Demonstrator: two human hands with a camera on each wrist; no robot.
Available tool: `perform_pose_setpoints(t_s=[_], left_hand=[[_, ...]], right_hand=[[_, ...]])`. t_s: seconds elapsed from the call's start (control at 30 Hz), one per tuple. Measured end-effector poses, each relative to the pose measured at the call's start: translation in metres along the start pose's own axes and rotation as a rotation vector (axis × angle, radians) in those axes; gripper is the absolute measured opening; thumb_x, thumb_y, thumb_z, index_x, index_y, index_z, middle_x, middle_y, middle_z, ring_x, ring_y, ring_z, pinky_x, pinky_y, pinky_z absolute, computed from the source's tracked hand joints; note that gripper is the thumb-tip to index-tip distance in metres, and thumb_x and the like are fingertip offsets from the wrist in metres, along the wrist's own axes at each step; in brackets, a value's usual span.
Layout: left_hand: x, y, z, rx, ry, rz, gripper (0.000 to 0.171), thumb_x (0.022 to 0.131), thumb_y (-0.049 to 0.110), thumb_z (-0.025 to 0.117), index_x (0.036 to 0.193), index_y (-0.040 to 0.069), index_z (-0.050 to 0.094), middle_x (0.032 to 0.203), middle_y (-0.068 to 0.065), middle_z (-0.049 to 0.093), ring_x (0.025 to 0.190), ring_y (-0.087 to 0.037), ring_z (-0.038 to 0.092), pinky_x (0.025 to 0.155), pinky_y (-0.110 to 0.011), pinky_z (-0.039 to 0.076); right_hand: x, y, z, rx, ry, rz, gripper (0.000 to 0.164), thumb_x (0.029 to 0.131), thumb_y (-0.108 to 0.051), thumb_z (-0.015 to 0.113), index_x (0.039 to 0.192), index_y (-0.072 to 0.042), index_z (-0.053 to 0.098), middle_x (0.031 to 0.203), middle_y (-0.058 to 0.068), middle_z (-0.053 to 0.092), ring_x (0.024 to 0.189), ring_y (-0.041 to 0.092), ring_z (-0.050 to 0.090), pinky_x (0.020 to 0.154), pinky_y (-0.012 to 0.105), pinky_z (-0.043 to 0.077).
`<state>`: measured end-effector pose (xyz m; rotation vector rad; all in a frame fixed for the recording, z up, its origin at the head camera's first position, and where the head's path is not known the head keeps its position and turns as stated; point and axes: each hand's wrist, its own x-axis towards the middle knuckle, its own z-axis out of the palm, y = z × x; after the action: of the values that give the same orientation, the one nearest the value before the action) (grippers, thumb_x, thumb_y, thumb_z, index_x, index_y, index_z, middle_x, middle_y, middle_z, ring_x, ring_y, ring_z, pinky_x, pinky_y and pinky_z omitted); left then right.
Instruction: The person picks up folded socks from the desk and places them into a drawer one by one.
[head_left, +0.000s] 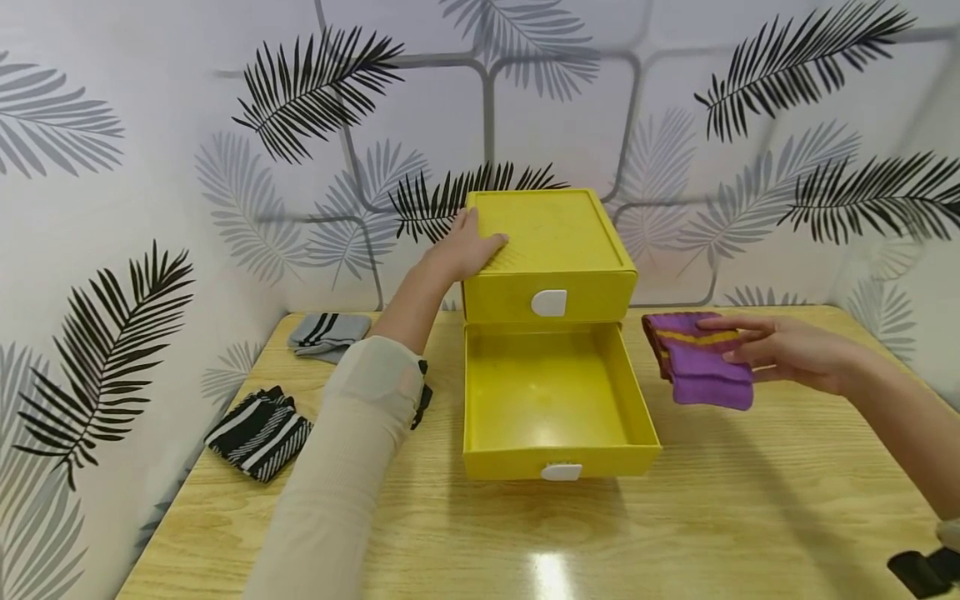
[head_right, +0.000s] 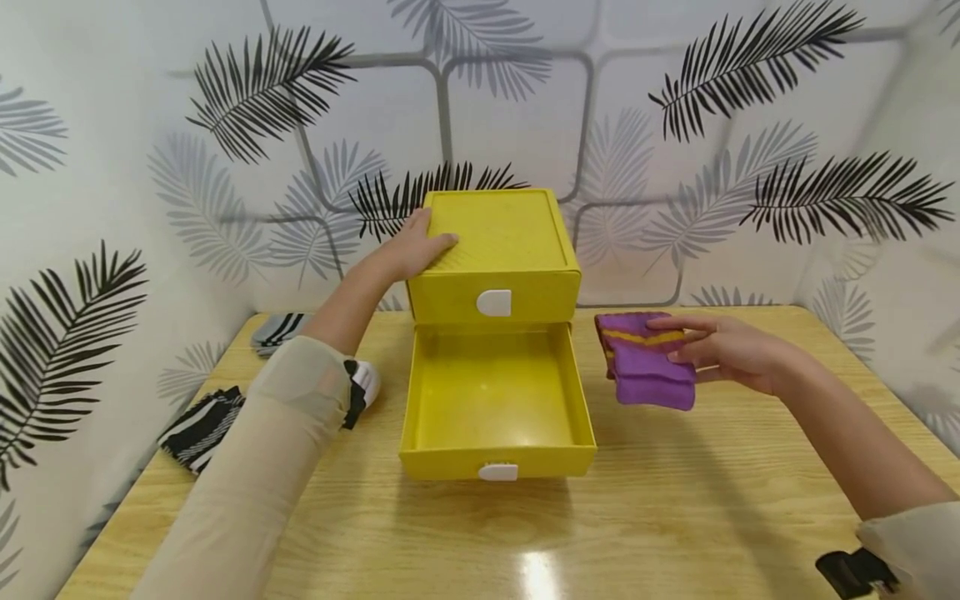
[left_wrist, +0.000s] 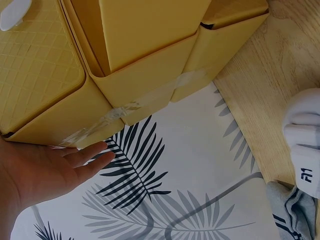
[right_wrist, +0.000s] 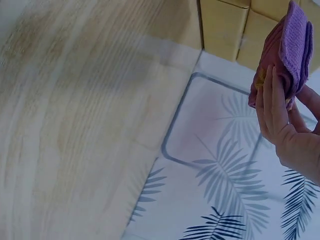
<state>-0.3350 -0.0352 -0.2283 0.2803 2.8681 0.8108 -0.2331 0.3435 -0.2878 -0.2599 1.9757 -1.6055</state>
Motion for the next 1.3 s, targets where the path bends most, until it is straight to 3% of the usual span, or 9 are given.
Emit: perform_pose_setpoints(t_s=[0.77,1.07,1.3], left_hand=[[0.002,-0.001,0.002,0.005,0.010,0.008,0.072,0.082,0.052,0.027,0.132,0.016,-0.010,0.135,0.002,-0.014,0.121,-0.021,0.003,0.093,-0.044,0.009],[0.003,-0.001,0.002,0.006,0.014,0.000,0.072,0.082,0.052,0.027,0.132,0.016,-0.009,0.135,0.002,-0.013,0.121,-0.021,0.004,0.093,-0.043,0.010],[0.004,-0.001,0.003,0.013,0.022,0.000,0.072,0.082,0.052,0.028,0.132,0.016,-0.008,0.135,0.001,-0.012,0.121,-0.021,0.004,0.093,-0.043,0.011]], right_hand=[[-0.014,-0.036,0.057,-0.019,-0.215,-0.101,0.044,0.086,0.000,0.038,0.128,-0.004,0.025,0.122,0.016,0.036,0.098,0.034,0.043,0.078,0.044,0.036],[0.001,-0.044,0.085,-0.036,-0.188,-0.096,0.046,0.083,-0.003,0.044,0.127,-0.005,0.030,0.121,0.017,0.037,0.095,0.032,0.046,0.077,0.042,0.038],[0.022,-0.042,0.108,-0.102,-0.088,-0.067,0.048,0.080,-0.007,0.052,0.125,-0.005,0.034,0.119,0.017,0.039,0.093,0.029,0.048,0.076,0.039,0.040]])
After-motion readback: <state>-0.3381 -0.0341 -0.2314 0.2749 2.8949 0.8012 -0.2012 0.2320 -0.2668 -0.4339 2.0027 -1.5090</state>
